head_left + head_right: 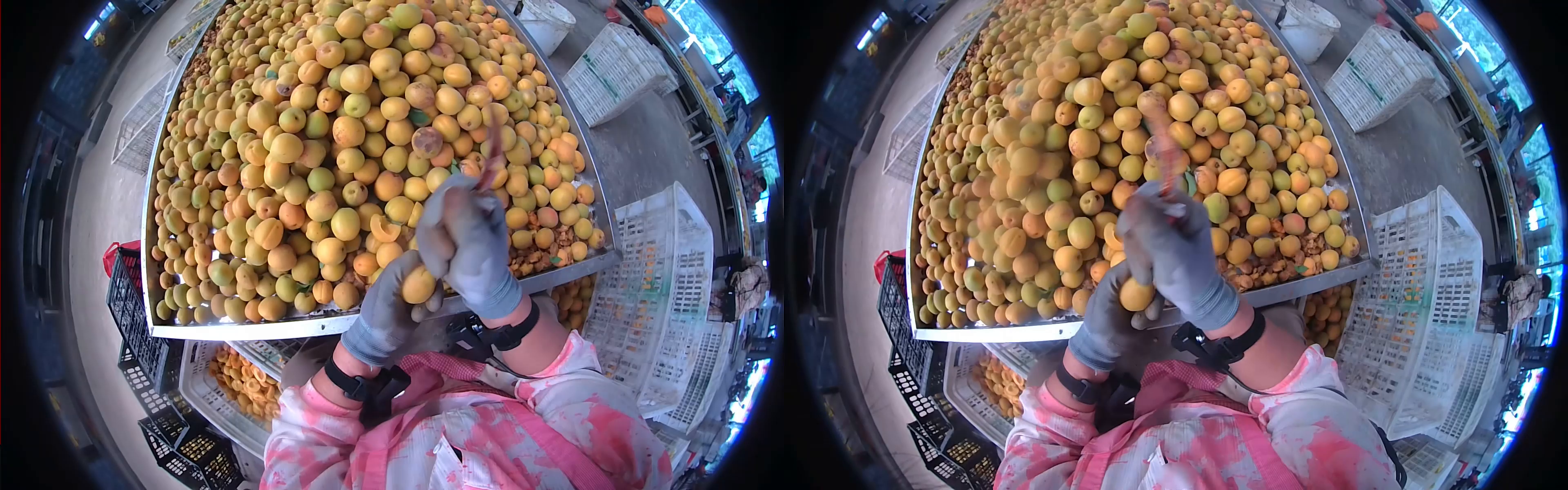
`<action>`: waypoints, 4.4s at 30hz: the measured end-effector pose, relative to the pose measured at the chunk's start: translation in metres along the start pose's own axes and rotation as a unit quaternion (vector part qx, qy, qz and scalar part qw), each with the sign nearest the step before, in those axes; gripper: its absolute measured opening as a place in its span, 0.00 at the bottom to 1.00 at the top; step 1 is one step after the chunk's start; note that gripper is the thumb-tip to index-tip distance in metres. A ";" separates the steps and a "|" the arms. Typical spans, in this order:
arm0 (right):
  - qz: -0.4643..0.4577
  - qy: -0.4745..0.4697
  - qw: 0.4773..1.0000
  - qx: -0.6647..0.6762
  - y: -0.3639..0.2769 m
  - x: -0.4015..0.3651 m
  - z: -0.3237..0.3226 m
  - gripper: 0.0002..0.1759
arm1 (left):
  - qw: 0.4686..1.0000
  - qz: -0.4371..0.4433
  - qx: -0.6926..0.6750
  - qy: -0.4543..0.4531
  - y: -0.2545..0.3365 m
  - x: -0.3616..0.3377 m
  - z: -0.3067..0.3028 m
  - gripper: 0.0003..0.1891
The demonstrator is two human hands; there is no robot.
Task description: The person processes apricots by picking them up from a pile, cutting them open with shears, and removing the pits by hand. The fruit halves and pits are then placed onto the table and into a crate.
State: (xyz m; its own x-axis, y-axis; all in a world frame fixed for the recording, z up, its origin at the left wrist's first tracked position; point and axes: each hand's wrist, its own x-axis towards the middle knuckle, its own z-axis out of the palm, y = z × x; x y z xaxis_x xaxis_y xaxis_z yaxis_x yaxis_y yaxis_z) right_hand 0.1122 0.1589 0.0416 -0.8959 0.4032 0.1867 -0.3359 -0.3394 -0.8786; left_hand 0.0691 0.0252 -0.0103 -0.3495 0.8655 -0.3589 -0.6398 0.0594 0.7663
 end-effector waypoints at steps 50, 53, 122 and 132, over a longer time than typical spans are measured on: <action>-0.157 0.159 0.974 0.042 -0.009 0.001 0.001 0.13 | 0.986 0.042 -0.116 -0.112 0.000 0.000 -0.009 0.34; -0.162 0.146 0.975 0.049 -0.010 0.000 0.001 0.13 | 0.984 0.048 -0.107 -0.136 0.001 -0.001 -0.009 0.34; -0.040 -0.088 0.972 -0.216 0.014 -0.014 0.022 0.12 | 0.990 0.058 -0.131 0.007 -0.067 -0.001 -0.021 0.05; -0.178 -0.109 0.927 -0.312 0.023 -0.019 0.028 0.16 | 0.967 0.216 0.133 0.030 -0.057 -0.003 -0.013 0.11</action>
State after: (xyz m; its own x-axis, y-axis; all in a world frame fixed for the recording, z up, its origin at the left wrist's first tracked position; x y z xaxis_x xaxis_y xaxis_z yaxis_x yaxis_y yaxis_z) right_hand 0.1133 0.1193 0.0298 -0.8208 0.1905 0.5384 -0.4488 0.3679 -0.8144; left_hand 0.0972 0.0127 -0.0600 -0.5892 0.8080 0.0002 -0.2290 -0.1672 0.9589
